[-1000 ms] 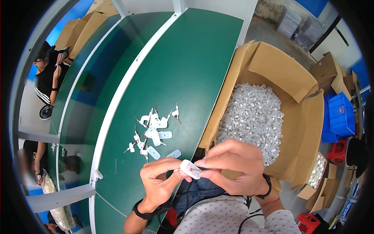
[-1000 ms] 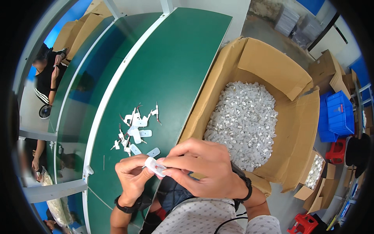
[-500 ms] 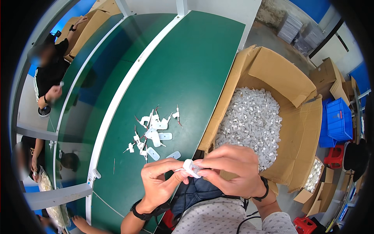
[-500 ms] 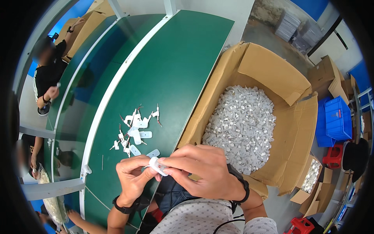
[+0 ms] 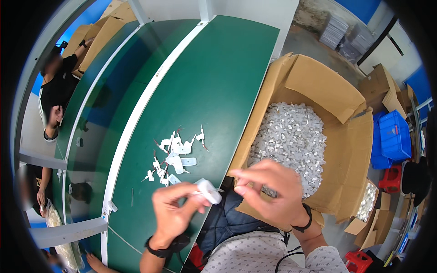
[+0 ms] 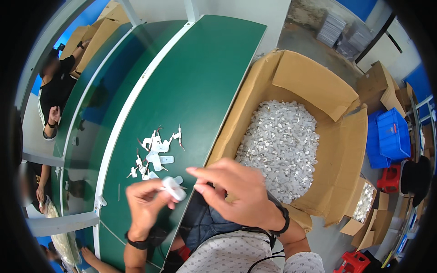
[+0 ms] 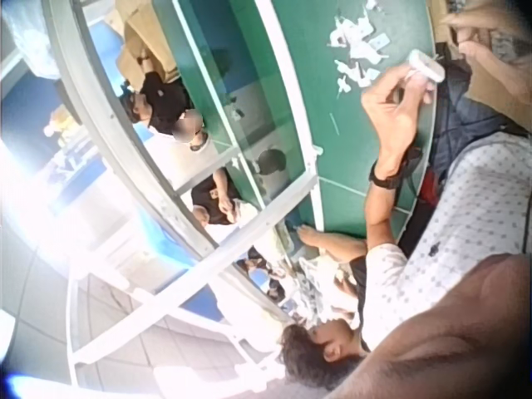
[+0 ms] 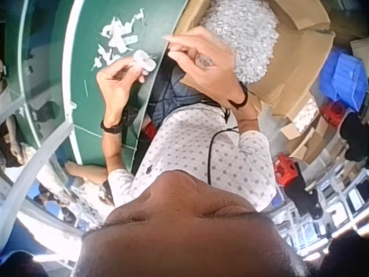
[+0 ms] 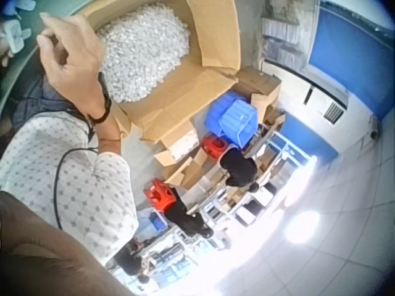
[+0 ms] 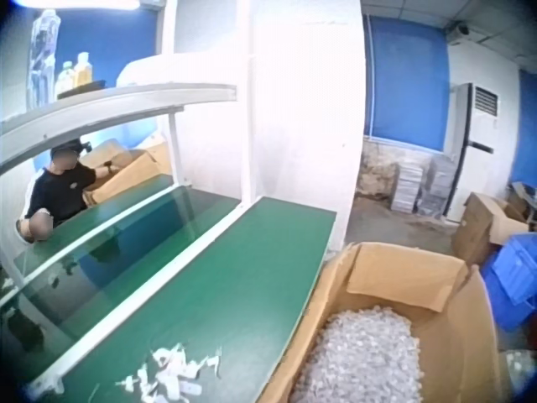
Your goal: Assembling small plastic components at an industrial workbench.
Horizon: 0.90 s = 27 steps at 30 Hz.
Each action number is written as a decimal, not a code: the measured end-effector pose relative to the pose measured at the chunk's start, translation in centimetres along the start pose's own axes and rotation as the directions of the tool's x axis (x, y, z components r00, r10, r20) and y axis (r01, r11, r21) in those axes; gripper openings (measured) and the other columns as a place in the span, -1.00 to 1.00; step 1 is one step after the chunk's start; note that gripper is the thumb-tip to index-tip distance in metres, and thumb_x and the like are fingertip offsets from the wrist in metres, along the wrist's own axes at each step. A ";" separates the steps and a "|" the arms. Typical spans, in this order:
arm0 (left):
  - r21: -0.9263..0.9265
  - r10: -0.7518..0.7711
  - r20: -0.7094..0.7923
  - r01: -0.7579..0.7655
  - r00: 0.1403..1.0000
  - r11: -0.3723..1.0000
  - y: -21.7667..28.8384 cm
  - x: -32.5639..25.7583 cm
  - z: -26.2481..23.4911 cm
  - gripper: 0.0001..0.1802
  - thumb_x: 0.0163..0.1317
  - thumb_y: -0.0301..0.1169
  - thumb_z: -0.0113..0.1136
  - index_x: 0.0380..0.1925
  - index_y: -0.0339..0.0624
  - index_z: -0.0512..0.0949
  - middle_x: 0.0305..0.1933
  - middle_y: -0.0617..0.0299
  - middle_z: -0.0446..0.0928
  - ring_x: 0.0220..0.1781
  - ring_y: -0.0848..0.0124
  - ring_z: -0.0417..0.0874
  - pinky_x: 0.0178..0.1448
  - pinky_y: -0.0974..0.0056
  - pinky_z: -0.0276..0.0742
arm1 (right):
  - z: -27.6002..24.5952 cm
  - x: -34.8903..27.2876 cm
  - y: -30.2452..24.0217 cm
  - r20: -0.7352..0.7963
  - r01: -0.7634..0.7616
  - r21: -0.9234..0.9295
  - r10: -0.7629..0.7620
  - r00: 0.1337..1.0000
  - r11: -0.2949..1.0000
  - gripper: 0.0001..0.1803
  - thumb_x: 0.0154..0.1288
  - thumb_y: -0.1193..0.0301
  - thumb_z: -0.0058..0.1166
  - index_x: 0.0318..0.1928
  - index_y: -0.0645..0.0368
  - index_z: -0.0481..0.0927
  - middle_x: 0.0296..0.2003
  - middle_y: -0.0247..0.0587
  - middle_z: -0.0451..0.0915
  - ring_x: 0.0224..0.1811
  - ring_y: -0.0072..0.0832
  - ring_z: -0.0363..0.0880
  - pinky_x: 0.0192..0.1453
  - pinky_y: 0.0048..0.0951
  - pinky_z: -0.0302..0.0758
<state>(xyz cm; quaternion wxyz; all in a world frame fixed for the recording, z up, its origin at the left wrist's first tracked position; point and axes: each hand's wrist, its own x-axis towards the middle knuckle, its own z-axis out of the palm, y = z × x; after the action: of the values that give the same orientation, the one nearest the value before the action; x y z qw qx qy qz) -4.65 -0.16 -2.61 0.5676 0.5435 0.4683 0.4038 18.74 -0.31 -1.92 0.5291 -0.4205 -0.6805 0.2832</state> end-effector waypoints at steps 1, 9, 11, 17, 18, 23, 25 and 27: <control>-0.004 -0.023 -0.052 0.023 0.998 1.000 1.0 0.3 -0.6 -0.90 0.25 -0.70 0.25 -0.28 -0.42 0.71 -0.39 0.08 0.71 -0.49 0.45 0.69 -0.42 0.40 0.56 | -1.0 0.0 -0.1 -0.020 -0.036 -0.012 0.036 0.999 0.999 -0.59 0.16 0.66 0.30 0.06 0.16 0.74 -0.33 -0.30 0.68 -0.55 -0.71 0.51 -0.50 -0.64 0.41; 0.354 0.121 -0.675 0.175 0.728 0.919 -0.7 5.6 -29.8 -0.73 0.41 -0.18 0.30 -0.14 -0.15 0.67 -0.37 0.30 0.62 -0.49 0.61 0.55 -0.39 0.44 0.52 | -10.1 -1.0 8.9 -0.488 -0.268 -0.335 0.077 0.869 0.903 -0.69 0.20 0.62 0.28 -0.01 0.26 0.73 -0.34 -0.28 0.69 -0.56 -0.66 0.47 -0.39 -0.59 0.44; 0.294 0.008 -0.736 0.309 0.677 0.904 -5.8 5.0 -42.4 -0.74 0.41 -0.13 0.29 -0.23 -0.08 0.68 -0.48 0.35 0.57 -0.57 0.59 0.50 -0.52 0.40 0.46 | -12.6 -2.5 14.1 -0.521 -0.521 -0.069 0.415 0.746 0.851 -0.72 0.23 0.56 0.28 -0.03 0.27 0.73 -0.36 -0.28 0.71 -0.58 -0.62 0.54 -0.43 -0.57 0.48; 0.418 -0.170 -0.734 0.634 0.658 0.651 -11.9 1.1 -46.2 -0.71 0.41 -0.15 0.27 -0.36 -0.11 0.59 -0.68 0.39 0.43 -0.75 0.60 0.38 -0.76 0.38 0.09 | -16.7 -11.9 29.8 -0.403 -0.885 -0.273 0.790 0.461 0.377 -0.85 0.22 0.41 0.24 -0.27 0.18 0.80 -0.42 -0.24 0.76 -0.50 -0.52 0.70 -0.31 -0.42 0.59; 0.472 -0.205 -0.730 0.698 0.652 0.539 -11.4 2.0 -43.6 -0.69 0.40 -0.14 0.27 -0.28 -0.19 0.62 -0.52 0.21 0.58 -0.58 0.38 0.59 -0.59 0.19 0.42 | -17.5 -13.9 30.5 -0.406 -0.907 -0.388 0.853 0.329 0.165 -0.84 0.22 0.41 0.23 -0.30 0.22 0.79 -0.42 -0.24 0.76 -0.55 -0.51 0.68 -0.29 -0.39 0.59; 0.801 0.241 -0.565 0.595 0.789 -0.069 -5.9 -2.4 -42.3 -0.43 0.45 -0.20 0.19 0.27 -0.45 0.47 0.32 -0.26 0.50 0.37 -0.04 0.52 0.42 0.09 0.37 | -13.0 -17.8 33.8 -0.200 -0.627 -0.733 0.796 0.571 0.266 -0.85 0.13 0.49 0.19 -0.32 0.13 0.80 -0.32 -0.06 0.76 -0.31 -0.18 0.74 -0.13 -0.17 0.64; 0.834 0.284 -0.537 0.551 0.794 0.034 -2.7 -1.9 -35.9 -0.45 0.46 -0.22 0.18 0.27 -0.42 0.48 0.32 -0.22 0.51 0.38 0.00 0.52 0.44 0.10 0.35 | -12.1 -18.7 34.7 -0.053 -0.406 -0.834 0.677 0.734 0.375 -0.82 0.04 0.61 0.18 -0.33 0.18 0.78 -0.25 0.10 0.71 -0.17 0.00 0.73 -0.10 -0.06 0.64; 0.853 0.335 -0.519 0.502 0.787 0.142 0.1 -1.1 -28.9 -0.48 0.47 -0.23 0.17 0.27 -0.39 0.49 0.31 -0.17 0.52 0.39 0.03 0.52 0.45 0.11 0.34 | -11.6 -19.0 35.4 -0.010 -0.330 -0.869 0.651 0.759 0.370 -0.84 0.02 0.62 0.20 -0.36 0.19 0.76 -0.23 0.12 0.69 -0.20 0.02 0.72 -0.13 -0.07 0.64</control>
<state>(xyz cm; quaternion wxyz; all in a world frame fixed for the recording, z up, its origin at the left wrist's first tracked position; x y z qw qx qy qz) -32.93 5.63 -1.58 -0.0917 0.5839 0.7990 0.1107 41.18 -0.32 -37.24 0.0283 -0.7484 -0.6478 0.1396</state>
